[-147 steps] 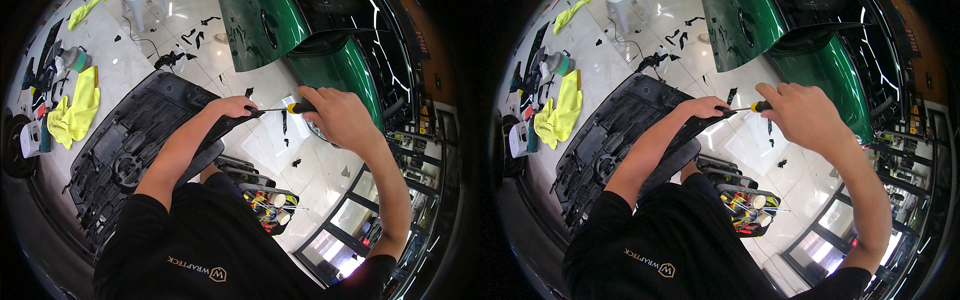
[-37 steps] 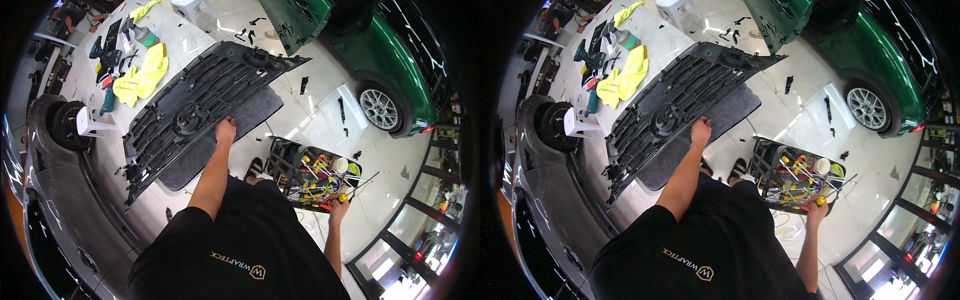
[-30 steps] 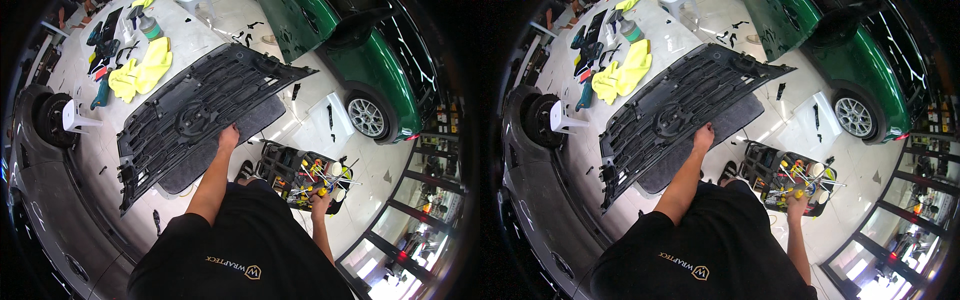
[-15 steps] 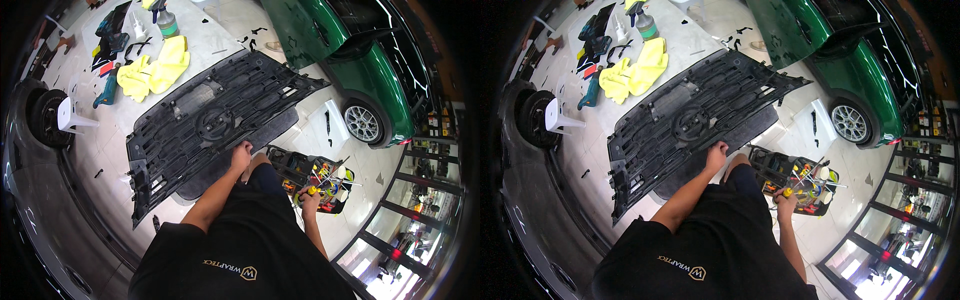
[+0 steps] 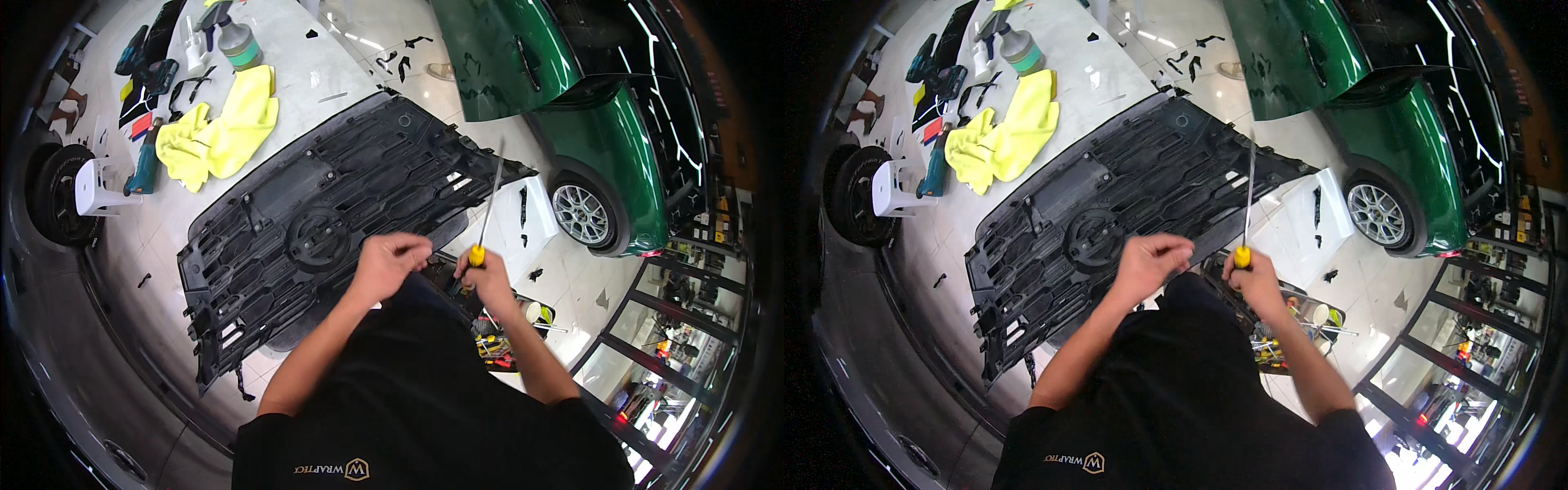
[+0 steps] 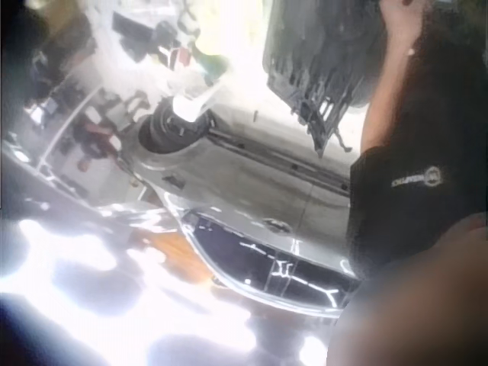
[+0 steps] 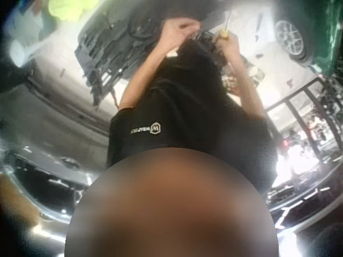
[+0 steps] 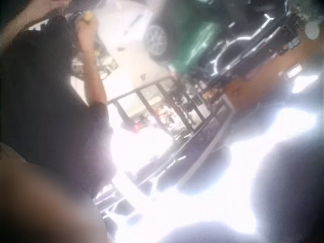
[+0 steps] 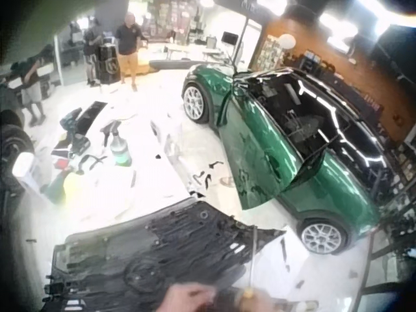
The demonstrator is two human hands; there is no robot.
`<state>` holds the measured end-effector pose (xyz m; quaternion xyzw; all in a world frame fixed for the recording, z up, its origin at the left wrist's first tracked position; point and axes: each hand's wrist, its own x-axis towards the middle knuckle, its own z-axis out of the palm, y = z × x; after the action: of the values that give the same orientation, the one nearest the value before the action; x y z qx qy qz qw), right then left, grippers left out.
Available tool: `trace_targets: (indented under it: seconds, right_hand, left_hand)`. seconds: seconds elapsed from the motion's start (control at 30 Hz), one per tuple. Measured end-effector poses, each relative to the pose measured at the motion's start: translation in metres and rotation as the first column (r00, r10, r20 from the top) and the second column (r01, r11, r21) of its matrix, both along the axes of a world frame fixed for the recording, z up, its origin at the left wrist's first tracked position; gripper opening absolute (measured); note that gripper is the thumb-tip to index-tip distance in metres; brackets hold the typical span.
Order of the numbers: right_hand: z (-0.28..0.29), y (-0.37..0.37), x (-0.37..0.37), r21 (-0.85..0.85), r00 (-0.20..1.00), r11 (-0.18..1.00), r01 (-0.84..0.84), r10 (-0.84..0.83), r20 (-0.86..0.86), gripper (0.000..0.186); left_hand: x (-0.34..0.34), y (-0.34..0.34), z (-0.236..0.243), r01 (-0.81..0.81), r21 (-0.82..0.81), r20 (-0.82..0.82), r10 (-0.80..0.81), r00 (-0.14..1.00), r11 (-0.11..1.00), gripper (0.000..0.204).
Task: The person works on a detached black car bumper placed on a white table. They handle a small yellow piece, then use a screwdriver to pry and adjust clips and fasteners on the bumper. The person also picks up and sets down a power drill and other tools from a nearby tool cart.
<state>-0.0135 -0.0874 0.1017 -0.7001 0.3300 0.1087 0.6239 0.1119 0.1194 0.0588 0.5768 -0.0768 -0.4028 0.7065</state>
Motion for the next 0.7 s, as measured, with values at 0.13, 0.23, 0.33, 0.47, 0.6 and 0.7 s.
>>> trace_targets:
  seconds: [0.13, 0.23, 0.33, 0.47, 0.6, 0.7]
  right_hand:
    - [0.018, -0.062, 0.092, 0.078, 0.99, 0.987, -0.139, 0.138, 0.016, 0.027]
    - [0.032, -0.092, 0.133, -0.061, 0.961, 0.96, -0.274, 0.276, 0.027, 0.024]
    - [0.027, -0.097, 0.152, -0.03, 0.947, 0.946, -0.322, 0.322, -0.007, 0.023]
    - [0.004, -0.087, 0.163, 0.067, 0.923, 0.932, -0.357, 0.363, -0.128, 0.022]
    - [-0.008, -0.072, 0.172, 0.095, 0.878, 0.893, -0.44, 0.45, -0.164, 0.018]
    - [-0.002, -0.065, 0.174, 0.102, 0.863, 0.885, -0.455, 0.466, -0.193, 0.014]
  left_hand:
    - [0.09, -0.028, -0.016, -0.17, 0.144, 0.213, 0.137, 0.967, 0.975, 0.021]
    - [0.145, -0.011, -0.055, -0.315, 0.196, 0.25, 0.264, 0.932, 0.929, 0.023]
    - [0.183, 0.036, -0.101, -0.489, 0.405, 0.348, 0.364, 0.864, 0.772, 0.021]
    - [0.202, 0.095, -0.146, -0.614, 0.619, 0.472, 0.393, 0.789, 0.49, 0.021]
    - [0.218, 0.113, -0.159, -0.598, 0.69, 0.567, 0.209, 0.797, 0.407, 0.018]
    - [0.222, 0.111, -0.159, -0.562, 0.713, 0.593, 0.067, 0.803, 0.418, 0.016]
